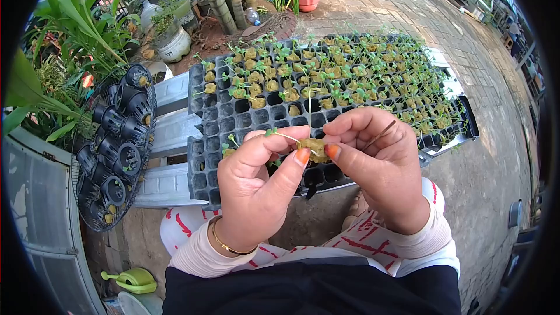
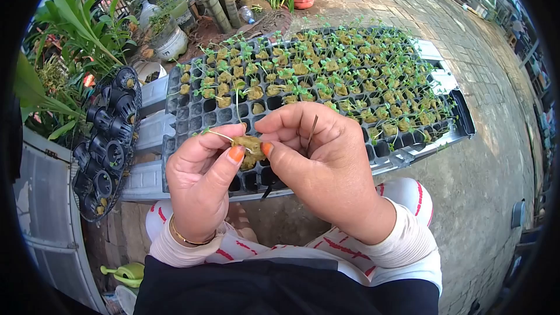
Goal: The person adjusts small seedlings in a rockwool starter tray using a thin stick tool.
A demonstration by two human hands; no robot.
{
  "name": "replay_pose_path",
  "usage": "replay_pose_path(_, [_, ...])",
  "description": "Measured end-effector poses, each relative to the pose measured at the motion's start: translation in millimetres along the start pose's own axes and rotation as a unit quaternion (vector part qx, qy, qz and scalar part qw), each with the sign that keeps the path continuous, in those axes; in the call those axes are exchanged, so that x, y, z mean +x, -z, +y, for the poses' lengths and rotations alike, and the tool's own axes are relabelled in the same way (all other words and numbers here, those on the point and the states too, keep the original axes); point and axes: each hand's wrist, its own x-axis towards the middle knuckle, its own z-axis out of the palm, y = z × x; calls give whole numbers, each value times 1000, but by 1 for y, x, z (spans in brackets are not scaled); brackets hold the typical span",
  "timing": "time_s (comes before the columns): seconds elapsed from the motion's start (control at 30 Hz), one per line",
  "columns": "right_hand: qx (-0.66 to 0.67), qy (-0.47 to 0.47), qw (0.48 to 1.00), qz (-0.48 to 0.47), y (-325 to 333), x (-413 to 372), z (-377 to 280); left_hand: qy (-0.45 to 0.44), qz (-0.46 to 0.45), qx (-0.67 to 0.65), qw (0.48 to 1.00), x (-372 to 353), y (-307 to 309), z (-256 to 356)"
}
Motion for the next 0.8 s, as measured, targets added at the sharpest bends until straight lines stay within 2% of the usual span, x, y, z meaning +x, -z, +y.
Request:
replay_pose_path(0.23, [26,11,999,-22,3,1,1,-13,-27,-61,998,2,2,1])
replay_pose_path(0.3, [38,12,999,-23,3,1,1,9,-36,-131,991,2,2,3])
replay_pose_path(0.4, [52,8,998,-26,2,-1,0,41,-37,-158,986,1,3,7])
replay_pose_path(0.57, [45,13,998,-29,5,-2,-1,36,-18,-160,986,2,5,11])
replay_pose_path(0.63, [15,0,999,-40,11,-1,-7,34,-16,-156,987,4,8,14])
replay_pose_path(0.7, [-87,60,994,-3,13,2,-19,13,-27,-135,990,5,12,16])
replay_pose_path(0.77, [-94,69,993,22,22,3,-25,11,-21,-137,990,7,12,19])
replay_pose_path(0.8, [-161,73,984,14,29,2,-28,5,-14,-137,991,7,14,19])
